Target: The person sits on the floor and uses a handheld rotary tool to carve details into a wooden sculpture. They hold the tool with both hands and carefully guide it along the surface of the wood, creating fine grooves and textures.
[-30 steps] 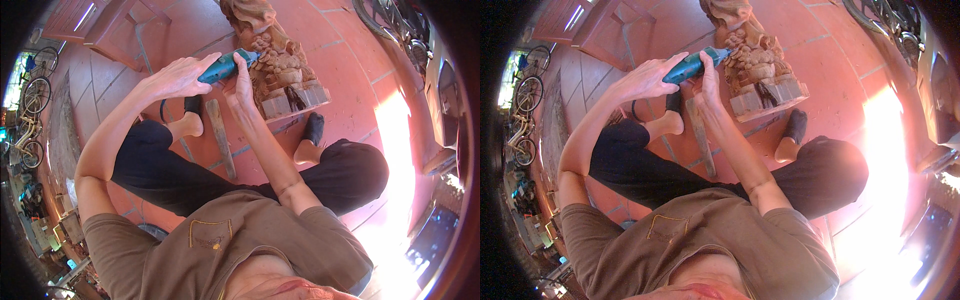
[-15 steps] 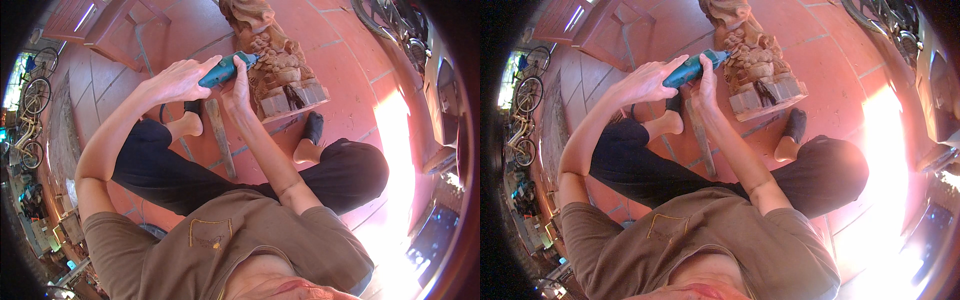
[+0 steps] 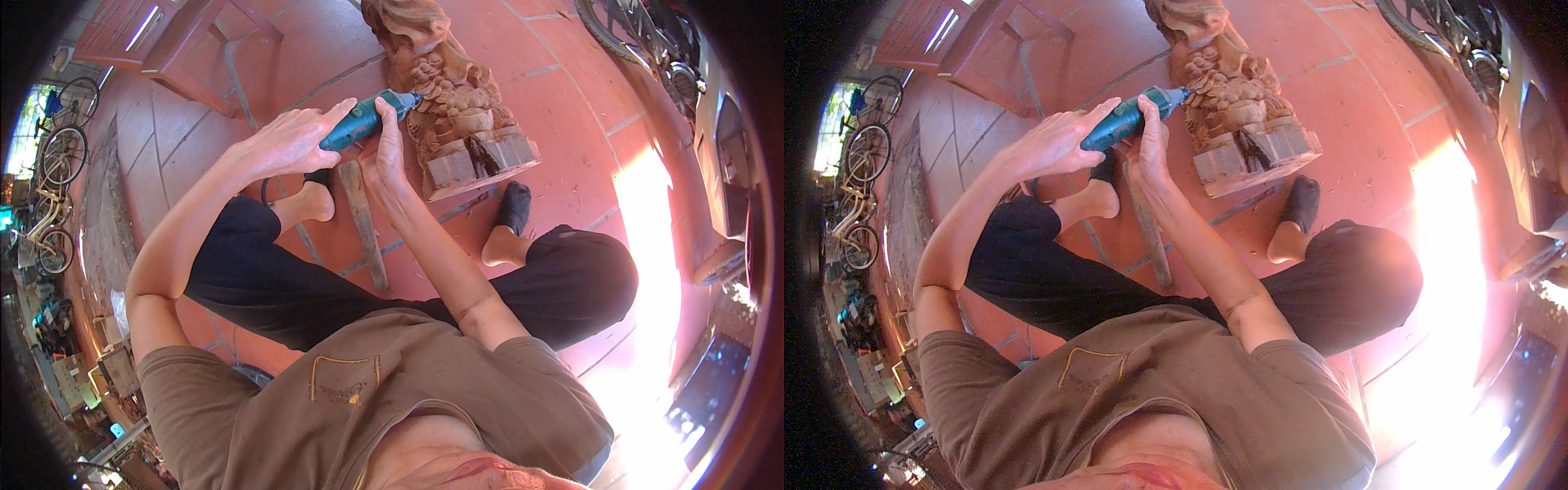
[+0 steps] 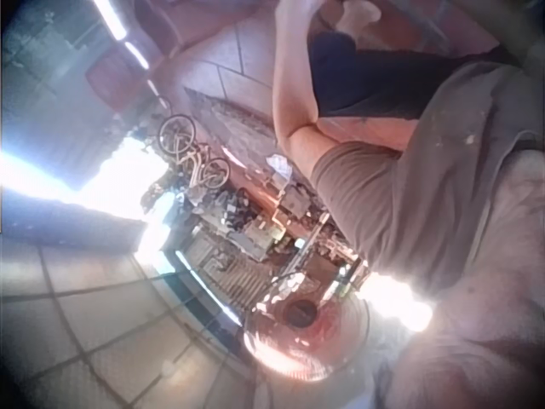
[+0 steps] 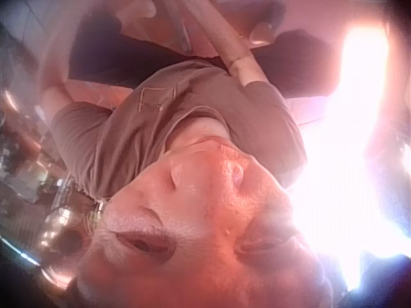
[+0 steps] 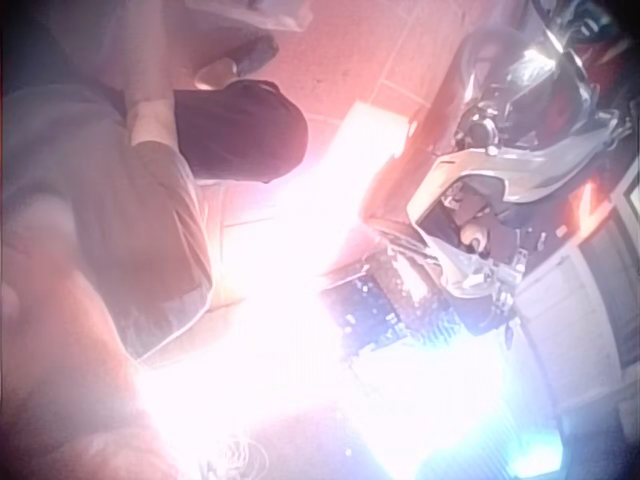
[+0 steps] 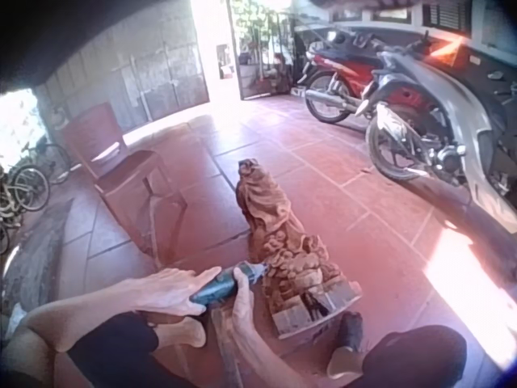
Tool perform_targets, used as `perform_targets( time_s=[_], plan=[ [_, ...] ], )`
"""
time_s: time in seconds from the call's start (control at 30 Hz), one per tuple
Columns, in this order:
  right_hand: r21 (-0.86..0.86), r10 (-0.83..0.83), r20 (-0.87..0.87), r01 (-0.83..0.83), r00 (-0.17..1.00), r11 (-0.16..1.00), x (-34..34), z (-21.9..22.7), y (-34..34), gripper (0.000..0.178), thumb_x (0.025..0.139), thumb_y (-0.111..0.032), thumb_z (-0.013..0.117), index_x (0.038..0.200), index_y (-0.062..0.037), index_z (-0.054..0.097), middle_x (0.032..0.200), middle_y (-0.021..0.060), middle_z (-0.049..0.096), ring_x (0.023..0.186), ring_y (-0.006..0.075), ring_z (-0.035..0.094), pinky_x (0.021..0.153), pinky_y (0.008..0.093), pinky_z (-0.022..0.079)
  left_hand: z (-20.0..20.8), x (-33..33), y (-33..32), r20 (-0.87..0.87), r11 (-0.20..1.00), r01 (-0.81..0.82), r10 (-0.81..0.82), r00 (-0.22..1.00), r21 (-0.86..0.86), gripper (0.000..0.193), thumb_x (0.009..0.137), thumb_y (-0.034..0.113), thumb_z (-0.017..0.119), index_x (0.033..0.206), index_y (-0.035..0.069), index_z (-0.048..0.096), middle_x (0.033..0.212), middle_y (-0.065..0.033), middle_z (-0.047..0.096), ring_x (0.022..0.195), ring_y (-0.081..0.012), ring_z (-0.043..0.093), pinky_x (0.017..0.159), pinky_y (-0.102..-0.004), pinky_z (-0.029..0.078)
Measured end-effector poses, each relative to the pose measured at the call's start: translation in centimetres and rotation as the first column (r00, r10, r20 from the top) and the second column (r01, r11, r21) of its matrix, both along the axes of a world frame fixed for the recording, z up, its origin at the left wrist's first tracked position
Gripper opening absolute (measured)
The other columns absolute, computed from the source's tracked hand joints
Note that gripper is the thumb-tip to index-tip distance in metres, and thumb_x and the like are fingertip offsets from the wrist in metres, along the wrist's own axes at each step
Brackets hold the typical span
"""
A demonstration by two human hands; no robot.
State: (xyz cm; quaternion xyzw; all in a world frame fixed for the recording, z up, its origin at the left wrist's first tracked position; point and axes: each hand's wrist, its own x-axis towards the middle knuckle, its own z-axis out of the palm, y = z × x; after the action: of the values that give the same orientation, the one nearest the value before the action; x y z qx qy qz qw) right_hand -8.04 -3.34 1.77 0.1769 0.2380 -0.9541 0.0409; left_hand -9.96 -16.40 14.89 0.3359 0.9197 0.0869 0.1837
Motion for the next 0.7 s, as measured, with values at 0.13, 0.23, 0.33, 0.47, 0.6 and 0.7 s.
perform_targets(
  time_s=[0.13, 0.23, 0.33, 0.47, 0.6, 0.7],
  plan=[
    [0.011, 0.007, 0.009, -0.007, 1.0, 1.0, 0.5, 0.1, -0.4, 0.041, 0.088, -0.046, 0.066, 0.103, -0.0103, 0.056, 0.091, 0.0021, 0.062, 0.08, 0.0164, 0.065, 0.07, 0.0379, 0.056, -0.5, 0.3, -0.7, 0.008, 1.0, -0.01, 0.01, 1.0, -0.013, 0.082, 0.075, 0.02, 0.067, 0.146, -0.001, 0.032, 0.089, -0.0298, 0.064, 0.083, -0.0444, 0.064, 0.076, -0.049, 0.05],
    [0.017, 0.016, 0.019, -0.017, 1.0, 1.0, 0.6, 0.1, -0.6, 0.041, 0.087, -0.046, 0.067, 0.103, -0.0101, 0.056, 0.091, 0.0023, 0.063, 0.081, 0.0165, 0.066, 0.07, 0.0388, 0.057, -0.8, 0.4, -1.0, 0.029, 0.998, -0.036, 0.038, 0.999, -0.043, 0.083, 0.076, 0.021, 0.067, 0.148, 0.002, 0.031, 0.095, -0.0296, 0.064, 0.088, -0.0451, 0.064, 0.079, -0.0491, 0.05],
    [0.012, 0.022, 0.027, -0.022, 0.999, 1.0, 0.5, -0.2, -0.7, 0.041, 0.087, -0.046, 0.067, 0.104, -0.0101, 0.056, 0.091, 0.0027, 0.064, 0.08, 0.0165, 0.066, 0.07, 0.0391, 0.058, -0.9, 0.5, -1.2, 0.043, 0.997, -0.056, 0.058, 0.997, -0.052, 0.084, 0.077, 0.023, 0.067, 0.15, 0.004, 0.03, 0.099, -0.0302, 0.064, 0.091, -0.046, 0.063, 0.082, -0.0494, 0.05],
    [0.004, 0.036, 0.02, -0.036, 0.999, 0.999, 0.4, -0.3, -0.8, 0.041, 0.087, -0.046, 0.067, 0.104, -0.0103, 0.056, 0.091, 0.0033, 0.065, 0.079, 0.0167, 0.066, 0.07, 0.0389, 0.058, -1.0, 0.3, -1.5, 0.04, 0.997, -0.058, 0.061, 0.997, -0.057, 0.085, 0.076, 0.023, 0.067, 0.15, 0.004, 0.03, 0.099, -0.0307, 0.063, 0.091, -0.046, 0.063, 0.082, -0.0495, 0.05],
    [-0.002, 0.045, -0.001, -0.045, 0.999, 0.999, 0.5, -0.3, -0.8, 0.041, 0.087, -0.046, 0.067, 0.104, -0.0103, 0.056, 0.092, 0.0034, 0.065, 0.08, 0.0163, 0.066, 0.07, 0.0387, 0.058, -0.5, 0.5, -1.2, 0.062, 0.995, -0.072, 0.076, 0.995, -0.068, 0.085, 0.076, 0.023, 0.067, 0.15, 0.004, 0.029, 0.1, -0.0311, 0.063, 0.092, -0.0462, 0.063, 0.083, -0.0495, 0.05],
    [0.004, 0.05, 0.014, -0.05, 0.999, 0.999, 0.6, 0.1, -0.7, 0.04, 0.088, -0.045, 0.066, 0.105, -0.0102, 0.055, 0.093, 0.0035, 0.064, 0.082, 0.0161, 0.066, 0.071, 0.0385, 0.058, -0.4, 0.4, -1.2, 0.037, 0.998, -0.046, 0.048, 0.998, -0.042, 0.084, 0.076, 0.022, 0.068, 0.148, 0.002, 0.03, 0.096, -0.0302, 0.063, 0.089, -0.0453, 0.063, 0.08, -0.0493, 0.05]
  ],
)
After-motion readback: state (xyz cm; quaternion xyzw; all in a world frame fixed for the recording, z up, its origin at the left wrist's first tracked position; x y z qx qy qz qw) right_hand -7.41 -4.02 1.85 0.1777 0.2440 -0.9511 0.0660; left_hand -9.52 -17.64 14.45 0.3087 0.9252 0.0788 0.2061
